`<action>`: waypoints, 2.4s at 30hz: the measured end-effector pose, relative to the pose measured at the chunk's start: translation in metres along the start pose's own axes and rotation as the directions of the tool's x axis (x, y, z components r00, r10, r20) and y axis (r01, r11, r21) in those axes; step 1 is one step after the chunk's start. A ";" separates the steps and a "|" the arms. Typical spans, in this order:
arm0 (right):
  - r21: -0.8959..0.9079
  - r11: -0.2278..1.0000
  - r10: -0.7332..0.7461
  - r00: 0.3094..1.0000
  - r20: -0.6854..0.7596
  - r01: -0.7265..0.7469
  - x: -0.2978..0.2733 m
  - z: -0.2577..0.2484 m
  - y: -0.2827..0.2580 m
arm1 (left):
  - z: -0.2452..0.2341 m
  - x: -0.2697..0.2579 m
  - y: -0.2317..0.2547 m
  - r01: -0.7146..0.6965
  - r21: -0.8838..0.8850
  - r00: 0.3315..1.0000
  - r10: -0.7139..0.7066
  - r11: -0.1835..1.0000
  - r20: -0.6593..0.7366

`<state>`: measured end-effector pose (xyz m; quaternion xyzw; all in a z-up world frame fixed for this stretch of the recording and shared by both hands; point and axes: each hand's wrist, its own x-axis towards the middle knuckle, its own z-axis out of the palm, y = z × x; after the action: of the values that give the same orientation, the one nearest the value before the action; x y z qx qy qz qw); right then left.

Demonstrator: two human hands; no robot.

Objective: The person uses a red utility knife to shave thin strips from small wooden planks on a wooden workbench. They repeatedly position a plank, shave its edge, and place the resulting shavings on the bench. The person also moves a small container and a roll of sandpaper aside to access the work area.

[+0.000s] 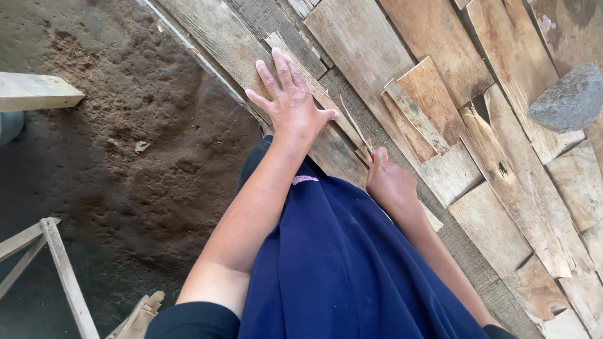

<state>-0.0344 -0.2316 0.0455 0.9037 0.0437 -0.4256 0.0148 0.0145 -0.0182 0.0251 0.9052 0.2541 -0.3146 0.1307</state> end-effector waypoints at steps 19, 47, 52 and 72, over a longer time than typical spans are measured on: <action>0.037 0.987 -0.148 0.979 -0.139 0.155 0.025 -0.017 -0.040 | 0.021 0.000 -0.005 -0.121 -0.080 0.987 0.112 0.989 -0.114; 0.152 0.988 -0.001 0.999 0.054 -0.007 -0.011 -0.014 -0.037 | -0.001 -0.005 0.011 -0.087 -0.035 0.995 0.085 0.996 -0.056; 0.106 0.993 -0.048 0.998 -0.040 0.052 -0.021 0.011 0.009 | -0.017 -0.009 0.011 -0.117 0.026 0.990 0.119 0.993 -0.070; -0.059 0.941 -0.220 0.472 -0.854 0.332 0.058 0.073 0.013 | 0.006 0.097 -0.035 -0.690 0.421 0.502 0.808 0.589 -0.308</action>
<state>-0.0526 -0.2456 -0.0459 0.9750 0.1658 0.0719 -0.1295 0.0579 0.0456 -0.0436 0.9795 -0.1840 -0.0249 0.0775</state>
